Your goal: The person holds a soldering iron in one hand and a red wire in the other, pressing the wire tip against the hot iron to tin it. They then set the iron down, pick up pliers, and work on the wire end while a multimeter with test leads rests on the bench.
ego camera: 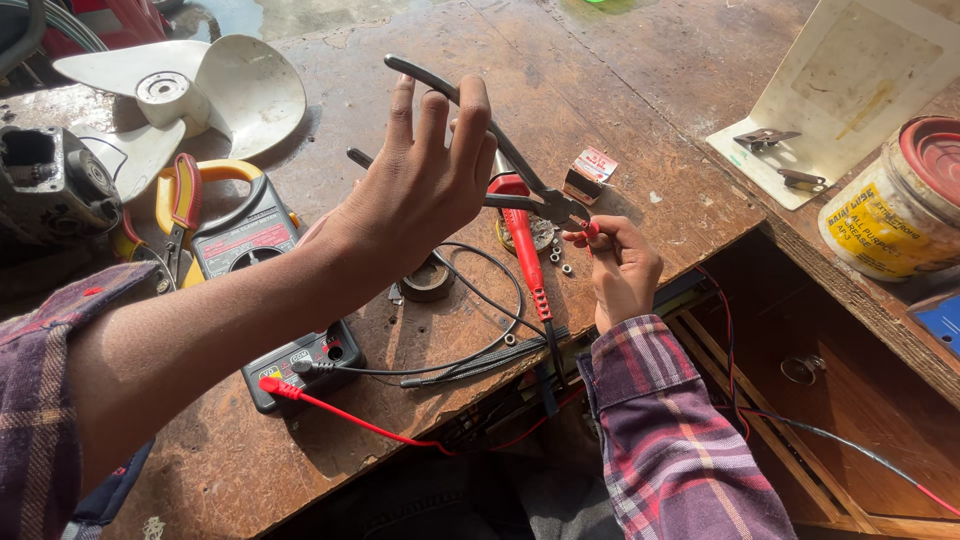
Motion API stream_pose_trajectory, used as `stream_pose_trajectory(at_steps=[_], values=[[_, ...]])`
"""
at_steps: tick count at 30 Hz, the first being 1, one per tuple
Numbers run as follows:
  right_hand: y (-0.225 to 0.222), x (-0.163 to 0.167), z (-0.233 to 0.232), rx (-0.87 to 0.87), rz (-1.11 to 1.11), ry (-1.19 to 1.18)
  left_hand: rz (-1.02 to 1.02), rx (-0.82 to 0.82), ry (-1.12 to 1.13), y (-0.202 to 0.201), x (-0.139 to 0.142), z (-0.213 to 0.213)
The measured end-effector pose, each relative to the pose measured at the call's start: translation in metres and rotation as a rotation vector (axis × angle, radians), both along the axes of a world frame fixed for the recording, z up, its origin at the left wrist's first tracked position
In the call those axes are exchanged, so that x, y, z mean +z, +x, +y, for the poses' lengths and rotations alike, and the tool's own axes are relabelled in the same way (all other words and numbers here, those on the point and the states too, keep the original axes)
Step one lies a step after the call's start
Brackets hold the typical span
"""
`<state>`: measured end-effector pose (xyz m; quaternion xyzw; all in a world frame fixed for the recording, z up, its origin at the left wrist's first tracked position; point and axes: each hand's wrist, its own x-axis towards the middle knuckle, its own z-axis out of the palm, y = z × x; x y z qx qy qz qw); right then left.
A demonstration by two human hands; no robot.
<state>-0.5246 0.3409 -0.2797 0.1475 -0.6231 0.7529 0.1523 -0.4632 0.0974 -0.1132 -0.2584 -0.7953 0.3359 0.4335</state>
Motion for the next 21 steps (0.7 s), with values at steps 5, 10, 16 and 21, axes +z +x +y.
stream_pose_trajectory(at_steps=[5,10,16,21], values=[[-0.0004,0.0013,-0.0011,-0.018,0.005,0.043,0.015,-0.011,0.001,-0.0023,-0.0011,-0.0008],[-0.0003,0.0016,-0.0022,-0.02,-0.002,0.069,0.049,-0.005,-0.038,0.0005,-0.001,-0.0016],[0.0012,0.0001,-0.0016,-0.022,-0.007,0.106,0.171,0.062,-0.15,0.0045,0.001,-0.001],[0.0005,-0.0009,-0.001,-0.032,-0.006,0.097,0.205,0.073,-0.227,0.0045,0.0053,-0.0008]])
